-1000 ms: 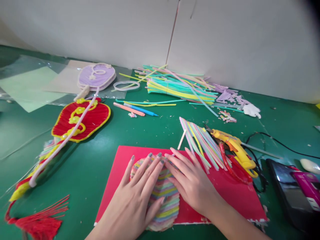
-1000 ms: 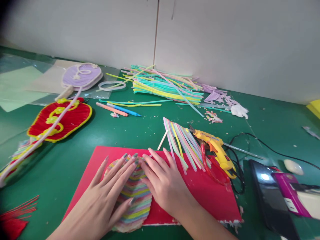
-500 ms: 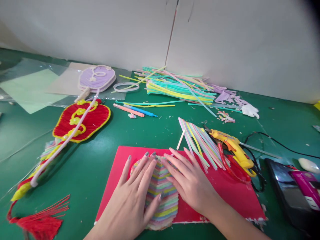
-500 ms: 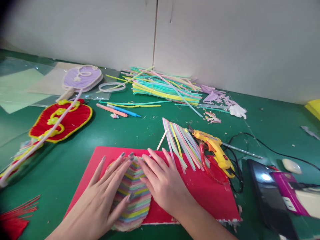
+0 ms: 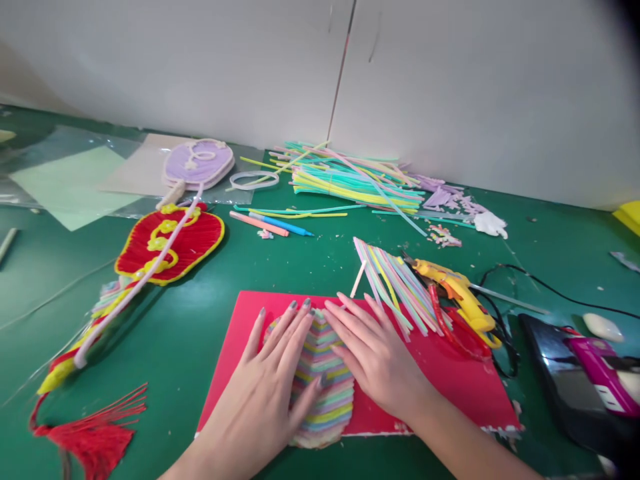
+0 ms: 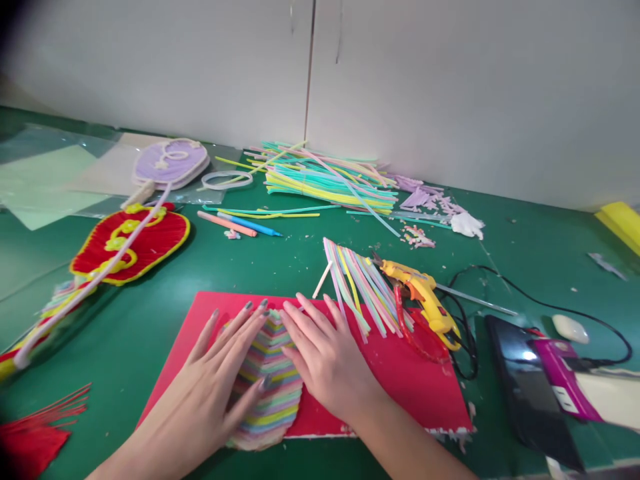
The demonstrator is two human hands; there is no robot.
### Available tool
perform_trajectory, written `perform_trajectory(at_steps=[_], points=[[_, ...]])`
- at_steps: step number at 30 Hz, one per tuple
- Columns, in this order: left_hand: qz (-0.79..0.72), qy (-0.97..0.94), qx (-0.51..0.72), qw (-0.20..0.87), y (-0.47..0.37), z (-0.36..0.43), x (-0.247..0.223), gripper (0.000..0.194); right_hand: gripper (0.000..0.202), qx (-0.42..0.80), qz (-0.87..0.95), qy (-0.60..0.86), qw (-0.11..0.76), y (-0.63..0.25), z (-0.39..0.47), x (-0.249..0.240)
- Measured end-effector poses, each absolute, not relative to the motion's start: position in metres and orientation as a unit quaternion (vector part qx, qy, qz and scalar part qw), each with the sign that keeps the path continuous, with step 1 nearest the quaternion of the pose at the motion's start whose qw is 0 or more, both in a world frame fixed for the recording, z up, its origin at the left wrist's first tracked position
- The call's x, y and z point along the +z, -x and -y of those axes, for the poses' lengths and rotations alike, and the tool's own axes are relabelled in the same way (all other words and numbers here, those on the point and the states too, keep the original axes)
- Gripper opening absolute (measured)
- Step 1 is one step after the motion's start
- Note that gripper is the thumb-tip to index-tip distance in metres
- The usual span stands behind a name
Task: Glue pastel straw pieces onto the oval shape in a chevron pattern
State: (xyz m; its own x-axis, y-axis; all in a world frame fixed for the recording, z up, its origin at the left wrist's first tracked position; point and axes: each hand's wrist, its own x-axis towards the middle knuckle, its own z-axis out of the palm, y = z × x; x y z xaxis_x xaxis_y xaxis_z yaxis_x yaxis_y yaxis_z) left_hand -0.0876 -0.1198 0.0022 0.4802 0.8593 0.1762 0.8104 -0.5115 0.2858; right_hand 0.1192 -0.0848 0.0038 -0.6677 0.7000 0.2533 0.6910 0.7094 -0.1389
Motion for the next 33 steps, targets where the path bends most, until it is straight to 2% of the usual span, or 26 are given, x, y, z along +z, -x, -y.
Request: perform_trajectory(at_steps=[3, 7, 10, 14, 18, 26, 30, 33], points=[[-0.509, -0.838, 0.170, 0.099, 0.091, 0.118, 0.003, 0.060, 0.043, 0.009, 0.896, 0.402, 0.189, -0.123, 0.083, 0.005], [-0.606, -0.756, 0.232, 0.089, 0.103, 0.114, 0.002, 0.039, 0.026, 0.019, 0.815, 0.503, 0.286, -0.136, 0.085, 0.010], [-0.643, -0.723, 0.232, 0.102, 0.110, 0.110, -0.001, 0.029, 0.018, 0.043, 0.769, 0.565, 0.297, -0.143, 0.092, 0.011], [-0.653, -0.710, 0.238, 0.112, 0.111, 0.104, -0.003, 0.018, 0.015, 0.083, 0.758, 0.574, 0.298, -0.143, 0.106, 0.006], [-0.644, -0.693, 0.273, 0.175, 0.110, 0.100, 0.004, 0.008, 0.016, 0.121, 0.743, 0.583, 0.306, -0.135, 0.114, 0.000], [-0.647, -0.552, 0.330, 0.410, 0.106, 0.100, 0.022, 0.015, 0.019, 0.222, 0.699, 0.597, 0.325, -0.130, 0.108, 0.011], [-0.633, -0.527, 0.351, 0.446, 0.103, 0.092, 0.022, 0.022, 0.023, 0.263, 0.674, 0.601, 0.340, -0.129, 0.100, 0.017], [-0.640, -0.553, 0.332, 0.418, 0.102, 0.088, 0.018, 0.030, 0.022, 0.239, 0.680, 0.602, 0.345, -0.129, 0.094, 0.014]])
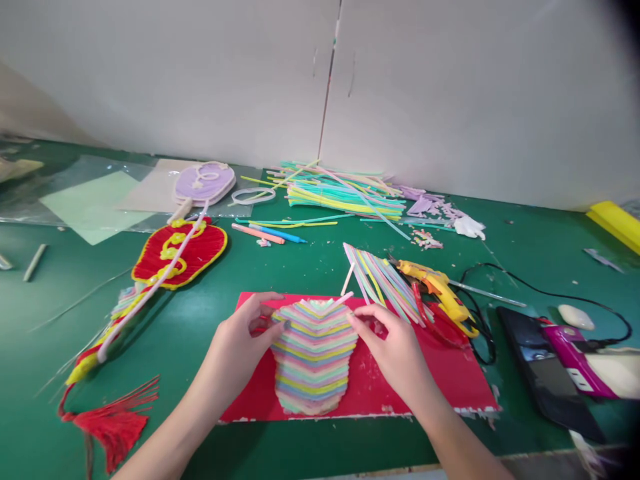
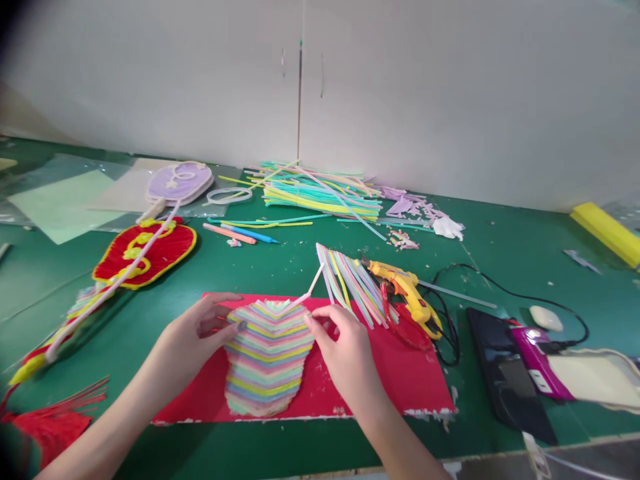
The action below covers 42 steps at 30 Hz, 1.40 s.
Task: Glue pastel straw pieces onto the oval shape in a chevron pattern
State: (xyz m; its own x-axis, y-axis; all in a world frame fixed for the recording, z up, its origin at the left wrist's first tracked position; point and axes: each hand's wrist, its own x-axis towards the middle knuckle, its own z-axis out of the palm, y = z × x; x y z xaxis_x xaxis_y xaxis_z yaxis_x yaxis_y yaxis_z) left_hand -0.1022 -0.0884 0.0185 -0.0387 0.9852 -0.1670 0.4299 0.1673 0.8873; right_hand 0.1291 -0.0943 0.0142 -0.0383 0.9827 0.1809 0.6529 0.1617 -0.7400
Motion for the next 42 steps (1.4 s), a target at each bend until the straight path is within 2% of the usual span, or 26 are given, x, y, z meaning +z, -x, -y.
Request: perform_trajectory(at_steps=[5, 7, 14, 20, 23, 29, 32, 36, 39, 42], points=[[-0.654, -0.647, 0.294, 0.258, 0.103, 0.090, 0.010, 0.035, 0.019, 0.153, 0.717, 0.596, 0.326, -0.137, 0.084, 0.011], [-0.654, -0.658, 0.298, 0.224, 0.103, 0.092, 0.009, 0.033, 0.018, 0.104, 0.734, 0.593, 0.314, -0.142, 0.074, 0.016], [-0.659, -0.643, 0.306, 0.240, 0.108, 0.094, 0.008, 0.023, 0.021, -0.023, 0.847, 0.503, 0.171, -0.143, 0.020, 0.029], [-0.651, -0.654, 0.316, 0.223, 0.107, 0.095, 0.003, 0.027, 0.014, -0.038, 0.884, 0.455, 0.102, -0.135, -0.001, 0.023], [-0.644, -0.668, 0.308, 0.211, 0.105, 0.097, 0.002, 0.027, 0.011, -0.017, 0.878, 0.462, 0.122, -0.137, -0.003, 0.024], [-0.631, -0.686, 0.300, 0.201, 0.107, 0.100, 0.001, 0.025, 0.007, -0.024, 0.789, 0.521, 0.327, -0.139, 0.019, 0.044], [-0.632, -0.686, 0.298, 0.202, 0.107, 0.100, 0.000, 0.024, 0.009, -0.056, 0.728, 0.571, 0.374, -0.147, 0.036, 0.045], [-0.632, -0.685, 0.300, 0.205, 0.106, 0.099, -0.001, 0.022, 0.012, -0.074, 0.706, 0.615, 0.343, -0.163, 0.044, 0.030], [-0.633, -0.681, 0.300, 0.212, 0.106, 0.097, -0.001, 0.020, 0.010, -0.071, 0.727, 0.617, 0.293, -0.168, 0.041, 0.021], [-0.633, -0.677, 0.306, 0.219, 0.106, 0.097, -0.001, 0.017, 0.014, -0.048, 0.744, 0.603, 0.285, -0.165, 0.038, 0.018]])
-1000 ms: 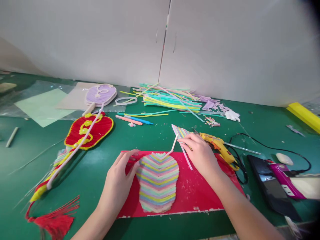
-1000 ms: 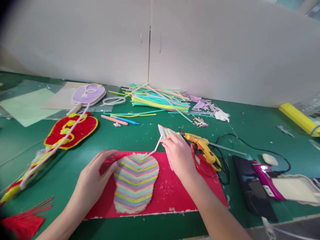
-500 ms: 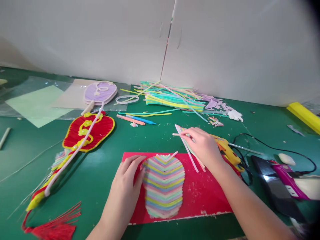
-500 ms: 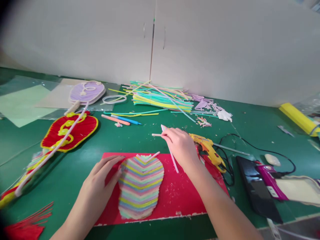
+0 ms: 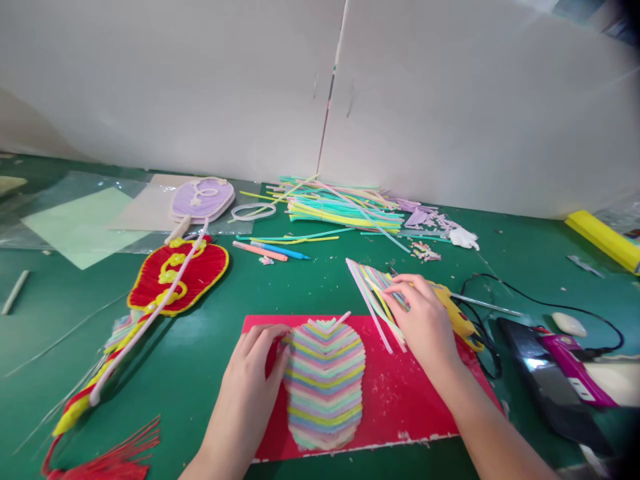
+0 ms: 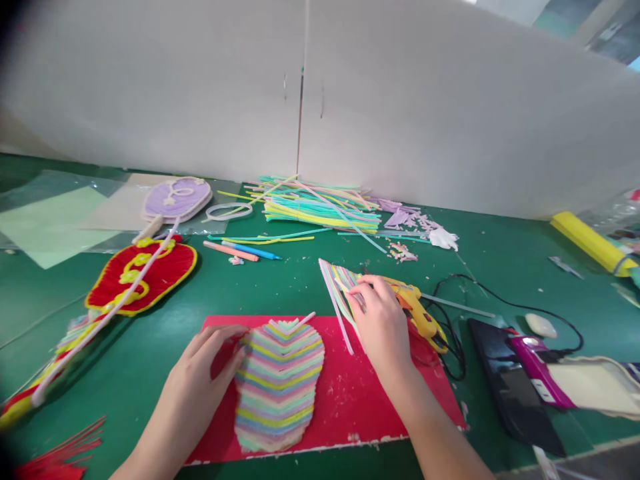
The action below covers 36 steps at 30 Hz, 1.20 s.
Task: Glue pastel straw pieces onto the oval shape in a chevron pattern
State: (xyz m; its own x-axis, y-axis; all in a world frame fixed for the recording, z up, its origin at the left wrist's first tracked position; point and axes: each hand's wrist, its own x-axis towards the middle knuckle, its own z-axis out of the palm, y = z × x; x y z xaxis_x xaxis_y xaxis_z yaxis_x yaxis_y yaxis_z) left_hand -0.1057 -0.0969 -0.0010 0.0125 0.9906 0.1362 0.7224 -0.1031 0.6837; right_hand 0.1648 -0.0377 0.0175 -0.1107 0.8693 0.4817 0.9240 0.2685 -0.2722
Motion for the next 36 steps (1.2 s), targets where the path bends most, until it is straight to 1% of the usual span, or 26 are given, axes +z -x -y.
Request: perform_trajectory(at_steps=[4, 9, 13, 15, 19, 23, 27, 33, 36], points=[[-0.628, -0.675, 0.317, 0.223, 0.105, 0.096, -0.002, 0.015, 0.020, -0.004, 0.774, 0.577, 0.263, -0.152, 0.020, 0.020], [-0.626, -0.678, 0.318, 0.218, 0.104, 0.095, -0.003, 0.017, 0.011, -0.009, 0.804, 0.552, 0.220, -0.118, -0.045, 0.026], [-0.627, -0.675, 0.320, 0.219, 0.104, 0.096, -0.002, 0.016, 0.013, -0.022, 0.836, 0.526, 0.156, -0.086, -0.095, 0.021], [-0.627, -0.674, 0.321, 0.223, 0.104, 0.096, -0.002, 0.017, 0.014, -0.020, 0.845, 0.513, 0.149, -0.073, -0.108, 0.016], [-0.623, -0.672, 0.324, 0.234, 0.103, 0.097, -0.001, 0.018, 0.013, 0.027, 0.860, 0.476, 0.180, -0.056, -0.118, 0.006], [-0.621, -0.672, 0.323, 0.242, 0.103, 0.097, 0.001, 0.019, 0.002, 0.093, 0.845, 0.482, 0.214, -0.050, -0.127, -0.002], [-0.625, -0.664, 0.323, 0.252, 0.102, 0.097, 0.005, 0.020, 0.007, 0.111, 0.838, 0.481, 0.233, -0.052, -0.134, -0.002], [-0.640, -0.622, 0.363, 0.266, 0.106, 0.096, 0.010, 0.021, 0.015, 0.180, 0.791, 0.447, 0.378, -0.073, -0.110, 0.030], [-0.624, -0.598, 0.398, 0.308, 0.107, 0.094, 0.016, 0.021, 0.018, 0.222, 0.752, 0.475, 0.400, -0.093, -0.068, 0.053]])
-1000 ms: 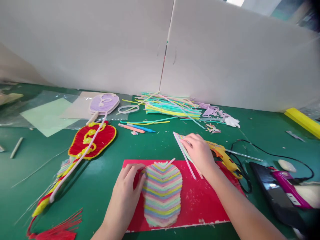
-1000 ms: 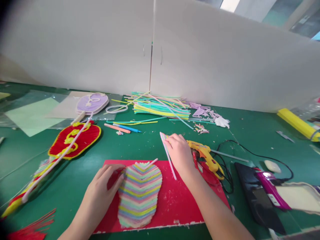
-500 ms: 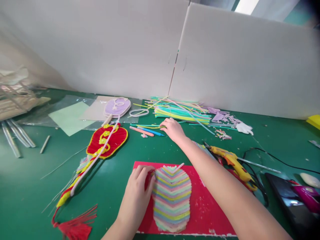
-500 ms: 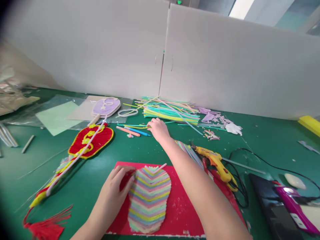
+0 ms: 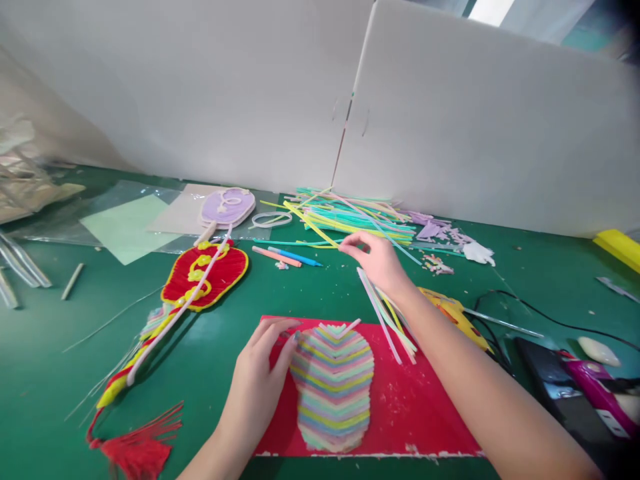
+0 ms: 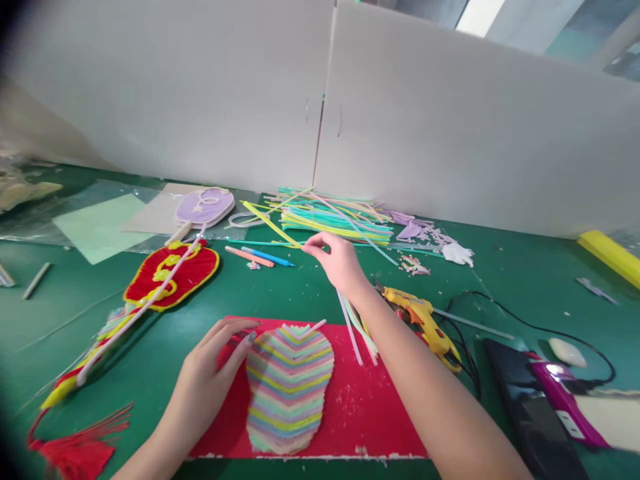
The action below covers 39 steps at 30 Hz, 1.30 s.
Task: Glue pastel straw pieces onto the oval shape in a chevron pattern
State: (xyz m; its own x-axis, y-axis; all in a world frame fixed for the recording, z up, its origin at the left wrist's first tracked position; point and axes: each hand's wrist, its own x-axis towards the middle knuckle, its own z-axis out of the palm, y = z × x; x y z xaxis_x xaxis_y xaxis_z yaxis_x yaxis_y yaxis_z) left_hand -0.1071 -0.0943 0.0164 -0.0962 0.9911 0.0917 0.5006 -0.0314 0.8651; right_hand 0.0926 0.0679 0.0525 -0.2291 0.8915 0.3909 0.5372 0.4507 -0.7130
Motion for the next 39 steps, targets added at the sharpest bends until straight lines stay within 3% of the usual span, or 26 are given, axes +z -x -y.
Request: perform_trajectory(at_steps=[6, 8, 12, 15, 17, 20, 23, 26, 29, 31, 35, 39], points=[[-0.546, -0.481, 0.468, 0.502, 0.080, 0.087, 0.047, 0.041, 0.013, 0.249, 0.771, 0.499, 0.309, -0.123, 0.035, 0.066], [-0.528, -0.457, 0.483, 0.528, 0.067, 0.084, 0.056, 0.037, 0.012, 0.243, 0.775, 0.498, 0.305, -0.128, 0.056, 0.062], [-0.510, -0.348, 0.519, 0.591, 0.049, 0.076, 0.061, 0.018, 0.006, 0.293, 0.708, 0.520, 0.377, -0.129, 0.074, 0.055], [-0.435, -0.186, 0.540, 0.696, 0.038, 0.073, 0.059, 0.011, 0.028, 0.387, 0.619, 0.503, 0.464, -0.122, 0.078, 0.052], [-0.398, -0.097, 0.525, 0.746, 0.030, 0.075, 0.057, 0.008, 0.028, 0.411, 0.594, 0.470, 0.508, -0.114, 0.079, 0.051], [-0.372, -0.039, 0.507, 0.776, 0.017, 0.079, 0.053, 0.010, 0.007, 0.353, 0.604, 0.461, 0.546, -0.108, 0.078, 0.052], [-0.383, -0.109, 0.469, 0.788, 0.013, 0.087, 0.049, 0.019, 0.011, 0.256, 0.621, 0.481, 0.564, -0.114, 0.074, 0.060], [-0.469, -0.356, 0.436, 0.680, 0.023, 0.098, 0.046, 0.028, 0.011, 0.146, 0.702, 0.448, 0.533, -0.127, 0.068, 0.070], [-0.563, -0.571, 0.476, 0.360, 0.041, 0.109, 0.043, 0.023, 0.013, 0.045, 0.831, 0.371, 0.412, -0.133, 0.063, 0.072], [-0.589, -0.615, 0.457, 0.256, 0.052, 0.113, 0.040, 0.024, 0.015, 0.026, 0.878, 0.341, 0.335, -0.131, 0.063, 0.067], [-0.581, -0.664, 0.418, 0.215, 0.065, 0.109, 0.035, 0.013, 0.021, 0.057, 0.902, 0.320, 0.283, -0.118, 0.069, 0.054], [-0.582, -0.650, 0.403, 0.276, 0.072, 0.104, 0.037, 0.012, 0.015, 0.094, 0.899, 0.320, 0.284, -0.112, 0.074, 0.047]])
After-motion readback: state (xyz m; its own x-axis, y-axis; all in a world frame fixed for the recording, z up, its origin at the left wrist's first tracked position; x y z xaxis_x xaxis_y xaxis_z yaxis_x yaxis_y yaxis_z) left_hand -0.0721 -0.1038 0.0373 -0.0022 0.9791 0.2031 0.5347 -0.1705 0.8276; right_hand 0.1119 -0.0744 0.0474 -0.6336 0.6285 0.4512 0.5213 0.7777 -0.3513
